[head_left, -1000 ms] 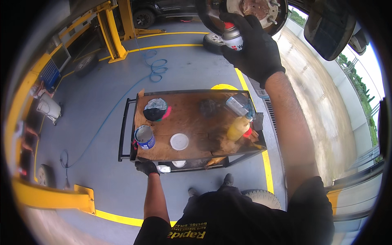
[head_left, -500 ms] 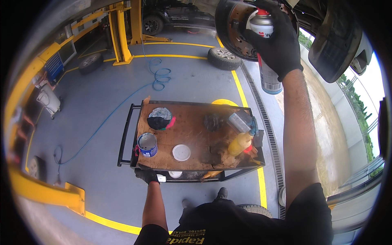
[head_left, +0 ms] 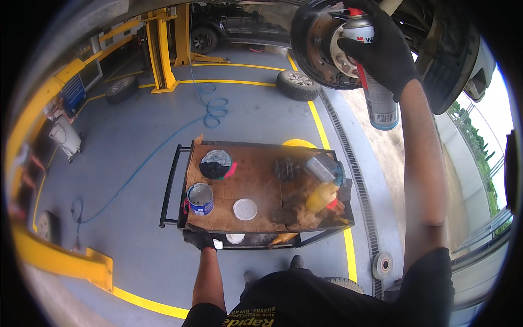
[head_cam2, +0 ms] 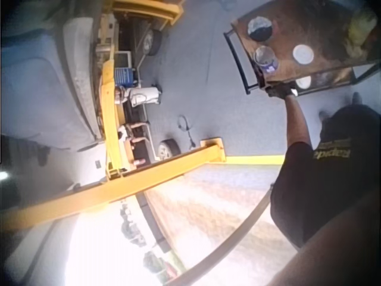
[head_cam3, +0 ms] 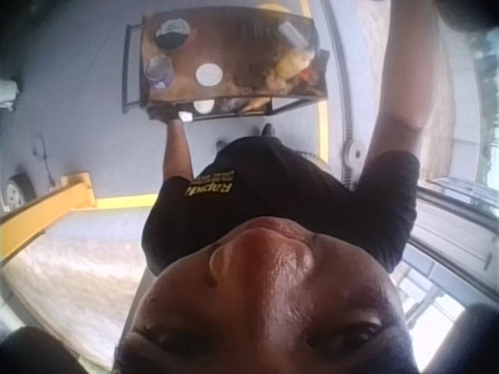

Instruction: The person cleans a vehicle brake rotor and caliper assembly using a spray bottle, a rag, and a spray can. They wipe the rotor surface, apply liquid from the bottle, and spray the caliper area before placing the rotor on a tool cart.

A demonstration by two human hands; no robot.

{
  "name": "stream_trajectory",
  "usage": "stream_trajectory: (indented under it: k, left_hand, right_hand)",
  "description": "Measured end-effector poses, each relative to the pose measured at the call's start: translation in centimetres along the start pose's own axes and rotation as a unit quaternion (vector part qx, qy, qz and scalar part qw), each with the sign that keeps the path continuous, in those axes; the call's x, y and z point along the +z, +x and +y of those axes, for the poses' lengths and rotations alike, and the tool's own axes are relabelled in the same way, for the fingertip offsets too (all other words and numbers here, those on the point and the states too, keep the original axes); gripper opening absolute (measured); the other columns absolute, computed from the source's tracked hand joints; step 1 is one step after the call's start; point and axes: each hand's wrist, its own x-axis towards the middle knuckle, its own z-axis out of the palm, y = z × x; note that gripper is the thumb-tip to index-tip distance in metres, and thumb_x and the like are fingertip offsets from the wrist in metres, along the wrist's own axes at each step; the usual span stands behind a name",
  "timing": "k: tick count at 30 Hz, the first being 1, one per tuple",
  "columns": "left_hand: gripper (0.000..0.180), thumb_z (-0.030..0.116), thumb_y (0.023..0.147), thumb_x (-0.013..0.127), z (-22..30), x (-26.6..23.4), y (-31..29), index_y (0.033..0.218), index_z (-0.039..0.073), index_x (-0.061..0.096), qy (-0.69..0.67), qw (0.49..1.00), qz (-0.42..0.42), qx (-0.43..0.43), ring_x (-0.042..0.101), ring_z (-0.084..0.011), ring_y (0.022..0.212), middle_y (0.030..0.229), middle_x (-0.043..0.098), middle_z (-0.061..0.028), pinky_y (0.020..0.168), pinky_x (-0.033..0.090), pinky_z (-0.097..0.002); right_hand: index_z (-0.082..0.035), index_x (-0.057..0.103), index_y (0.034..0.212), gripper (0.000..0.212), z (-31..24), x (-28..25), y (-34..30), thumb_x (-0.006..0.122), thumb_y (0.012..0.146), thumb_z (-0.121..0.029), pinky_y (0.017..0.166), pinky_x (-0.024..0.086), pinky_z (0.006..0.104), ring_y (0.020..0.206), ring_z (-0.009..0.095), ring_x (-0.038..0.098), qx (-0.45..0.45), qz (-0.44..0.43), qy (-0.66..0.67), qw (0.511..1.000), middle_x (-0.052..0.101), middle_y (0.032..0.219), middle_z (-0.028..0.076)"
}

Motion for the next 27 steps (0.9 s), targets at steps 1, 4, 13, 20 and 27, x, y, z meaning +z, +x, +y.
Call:
stream_trajectory:
  k: [1, 4, 13, 20, 27]
  left_hand:
    - [0.058, 0.049, 0.103, 0.041, 0.3, 0.1, -0.3, 0.129, -0.003, 0.039, 0.004, 1.000, -0.002, -0.003, 0.055, -0.0514, 0.106, 0.120, 0.046, -0.0319, 0.085, 0.051, -0.0578]
    - [0.057, 0.047, 0.104, 0.041, -0.1, 0.3, -0.6, 0.130, -0.003, 0.040, 0.031, 0.999, 0.011, 0.002, 0.056, -0.0502, 0.106, 0.120, 0.046, -0.0314, 0.085, 0.051, -0.0568]
    - [0.064, 0.053, 0.104, 0.036, -0.3, -0.2, 0.1, 0.128, -0.007, 0.041, 0.032, 0.999, -0.004, 0.014, 0.057, -0.0474, 0.105, 0.120, 0.045, -0.0324, 0.084, 0.052, -0.0549]
    - [0.072, 0.055, 0.104, 0.034, 2.8, -2.5, -0.4, 0.123, -0.013, 0.044, -0.004, 0.998, -0.065, 0.019, 0.058, -0.0492, 0.110, 0.117, 0.052, -0.0366, 0.088, 0.053, -0.0547]
    - [0.074, 0.066, 0.098, 0.043, -4.8, -5.8, 4.8, 0.134, 0.002, 0.048, -0.060, 0.988, -0.123, -0.067, 0.058, -0.0438, 0.114, 0.131, 0.057, -0.0241, 0.093, 0.051, -0.0576]
  right_hand:
    - [-0.019, 0.053, 0.134, 0.065, 0.4, 0.3, -0.3, 0.080, 0.076, -0.028, 0.094, 0.053, 0.0437, 0.109, 0.035, 0.065, 0.026, -0.019, -0.004, 0.999, 0.064, 0.122, 0.016]
    - [-0.024, 0.050, 0.139, 0.068, -0.8, 1.5, -2.0, 0.079, 0.078, -0.030, 0.097, 0.052, 0.0442, 0.113, 0.034, 0.064, 0.017, -0.096, -0.045, 0.994, 0.062, 0.126, 0.015]
    - [-0.019, 0.049, 0.139, 0.069, 6.6, -2.1, -2.7, 0.080, 0.078, -0.026, 0.086, 0.056, 0.0423, 0.099, 0.027, 0.069, 0.148, 0.058, 0.045, 0.986, 0.066, 0.118, 0.013]
    - [-0.011, 0.050, 0.138, 0.074, 13.5, -4.2, -6.8, 0.083, 0.076, -0.032, 0.083, 0.056, 0.0401, 0.094, 0.026, 0.070, 0.204, 0.077, 0.042, 0.975, 0.069, 0.111, 0.014]
    - [-0.005, 0.054, 0.127, 0.064, 12.4, -6.9, -1.8, 0.080, 0.072, -0.022, 0.093, 0.049, 0.0417, 0.109, 0.035, 0.063, 0.011, 0.125, 0.201, 0.972, 0.064, 0.117, 0.023]
